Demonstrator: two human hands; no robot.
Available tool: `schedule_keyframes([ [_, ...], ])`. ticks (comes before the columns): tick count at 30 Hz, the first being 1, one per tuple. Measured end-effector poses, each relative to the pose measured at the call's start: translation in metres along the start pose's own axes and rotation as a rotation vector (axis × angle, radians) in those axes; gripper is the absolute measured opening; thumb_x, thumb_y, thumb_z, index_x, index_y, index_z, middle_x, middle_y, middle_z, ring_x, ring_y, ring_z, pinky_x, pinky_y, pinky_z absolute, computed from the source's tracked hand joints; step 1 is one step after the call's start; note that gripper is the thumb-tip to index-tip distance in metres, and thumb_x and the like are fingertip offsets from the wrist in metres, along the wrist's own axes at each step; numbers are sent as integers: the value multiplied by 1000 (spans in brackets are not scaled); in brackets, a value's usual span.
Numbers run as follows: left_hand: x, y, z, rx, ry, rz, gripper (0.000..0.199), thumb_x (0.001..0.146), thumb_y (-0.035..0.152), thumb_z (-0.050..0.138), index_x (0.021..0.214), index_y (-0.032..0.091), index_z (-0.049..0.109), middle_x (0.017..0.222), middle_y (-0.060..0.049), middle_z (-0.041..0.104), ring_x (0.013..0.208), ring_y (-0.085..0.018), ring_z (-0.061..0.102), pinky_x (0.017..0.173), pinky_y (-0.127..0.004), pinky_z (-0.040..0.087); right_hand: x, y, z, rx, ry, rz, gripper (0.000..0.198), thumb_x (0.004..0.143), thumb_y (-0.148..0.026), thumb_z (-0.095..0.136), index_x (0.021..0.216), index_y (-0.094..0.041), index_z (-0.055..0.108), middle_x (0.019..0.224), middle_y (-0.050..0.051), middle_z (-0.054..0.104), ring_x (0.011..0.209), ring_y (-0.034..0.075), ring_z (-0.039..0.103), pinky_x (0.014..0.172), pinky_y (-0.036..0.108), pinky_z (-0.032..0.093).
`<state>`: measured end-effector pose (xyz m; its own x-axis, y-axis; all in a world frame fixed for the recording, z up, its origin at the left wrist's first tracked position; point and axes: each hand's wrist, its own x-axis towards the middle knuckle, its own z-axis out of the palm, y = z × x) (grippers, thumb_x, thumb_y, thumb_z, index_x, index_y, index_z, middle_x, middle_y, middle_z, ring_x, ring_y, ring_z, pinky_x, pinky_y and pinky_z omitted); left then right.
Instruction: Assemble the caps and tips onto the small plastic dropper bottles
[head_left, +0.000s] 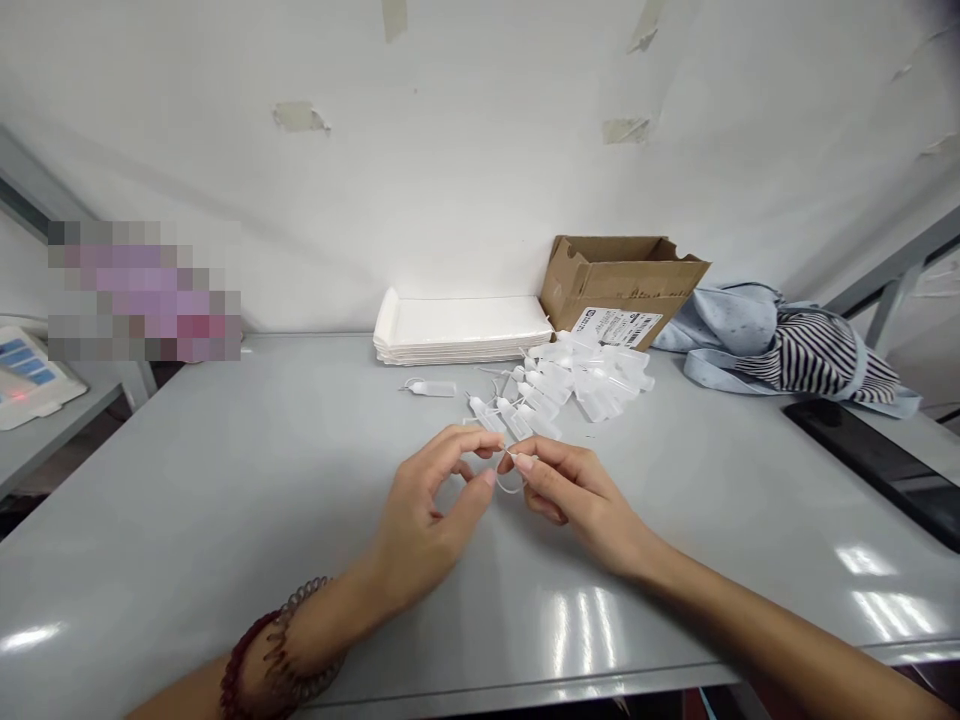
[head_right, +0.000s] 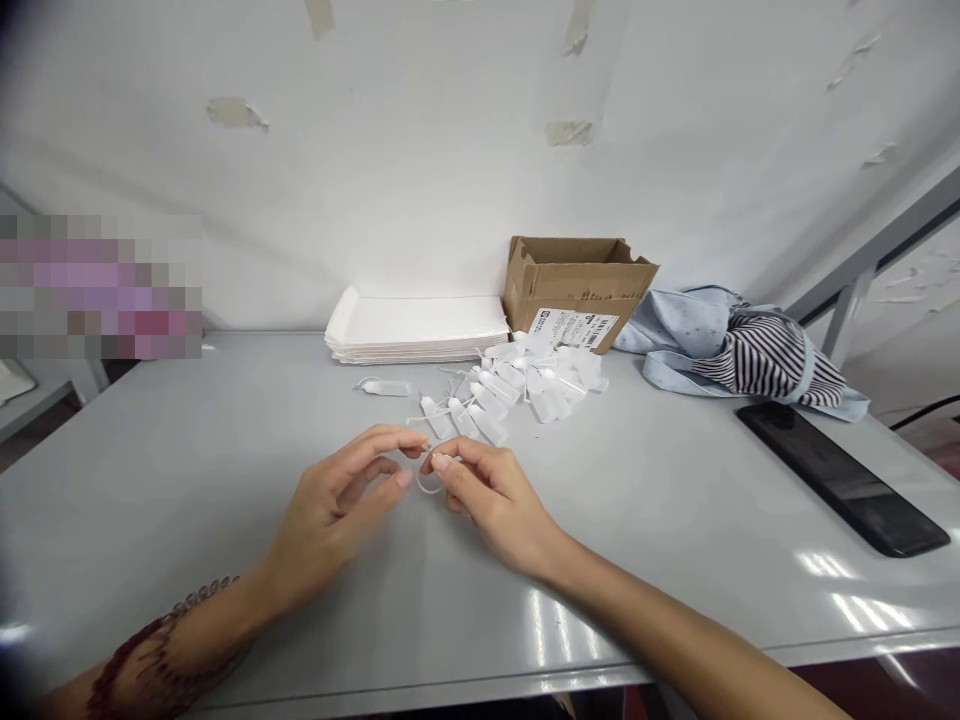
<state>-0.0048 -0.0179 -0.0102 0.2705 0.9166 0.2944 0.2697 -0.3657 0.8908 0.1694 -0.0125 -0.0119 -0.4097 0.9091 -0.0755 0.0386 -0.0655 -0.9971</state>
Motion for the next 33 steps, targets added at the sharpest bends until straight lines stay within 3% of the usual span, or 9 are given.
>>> schedule_keyframes([
  [6, 3, -8, 3, 163, -87, 179, 15, 83, 11, 54, 92, 17, 64, 81, -3, 63, 75, -14, 58, 70, -26, 48, 5, 4, -2, -102, -37, 15, 33, 89, -43, 48, 77, -14, 56, 54, -6, 36, 49, 8, 32, 47, 23, 24],
  [11, 24, -10, -25, 195, -154, -82, 9, 79, 22, 60, 82, 18, 69, 79, -1, 70, 72, -15, 61, 69, -24, 47, 10, 12, -8, -477, 124, -175, 31, 97, -36, 33, 88, -16, 56, 58, -3, 50, 51, 10, 45, 50, 23, 35],
  [13, 33, -12, -41, 207, -97, -214, 11, 77, 27, 62, 78, 18, 69, 77, -1, 71, 74, -17, 63, 70, -25, 48, 16, 16, -12, -760, 208, -346, 26, 97, -30, 32, 95, -16, 53, 66, 0, 56, 55, 11, 51, 51, 23, 40],
  [15, 40, -17, -55, 240, 79, -294, 16, 76, 31, 62, 77, 17, 69, 77, -2, 71, 74, -18, 64, 69, -26, 48, 25, 21, -14, -987, 239, -495, 20, 96, -25, 34, 98, -15, 52, 77, 5, 61, 66, 15, 56, 58, 25, 45],
  [17, 45, -25, -63, 267, 196, -344, 20, 76, 34, 61, 80, 17, 69, 80, -3, 72, 74, -19, 65, 67, -26, 49, 35, 25, -15, -1099, 213, -574, 18, 93, -20, 38, 96, -15, 55, 89, 10, 63, 81, 19, 57, 69, 30, 46],
  [19, 47, -36, -66, 313, 210, -358, 24, 77, 36, 59, 82, 16, 70, 80, -5, 73, 73, -19, 65, 66, -27, 49, 43, 29, -13, -1187, 168, -613, 17, 91, -17, 41, 94, -15, 58, 96, 13, 63, 90, 24, 55, 75, 36, 43],
  [23, 50, -57, -62, 411, 171, -313, 24, 77, 33, 56, 80, 14, 70, 80, -7, 73, 74, -21, 66, 68, -29, 51, 50, 35, -10, -1350, 150, -647, 19, 89, -14, 46, 100, -12, 61, 108, 17, 63, 99, 30, 51, 81, 43, 37],
  [27, 48, -66, -55, 539, 197, -223, 26, 79, 28, 53, 92, 12, 69, 91, -10, 70, 84, -25, 63, 78, -38, 49, 49, 37, -12, -1421, 157, -646, 24, 90, -11, 45, 109, -12, 60, 116, 15, 63, 101, 30, 50, 83, 45, 32],
  [33, 44, -72, -44, 667, 123, 22, 27, 81, 24, 53, 104, 16, 65, 107, -11, 60, 109, -28, 48, 92, -43, 43, 53, 37, -13, -1416, 183, -602, 26, 92, -20, 47, 115, -16, 59, 103, 12, 69, 102, 31, 49, 90, 53, 23],
])
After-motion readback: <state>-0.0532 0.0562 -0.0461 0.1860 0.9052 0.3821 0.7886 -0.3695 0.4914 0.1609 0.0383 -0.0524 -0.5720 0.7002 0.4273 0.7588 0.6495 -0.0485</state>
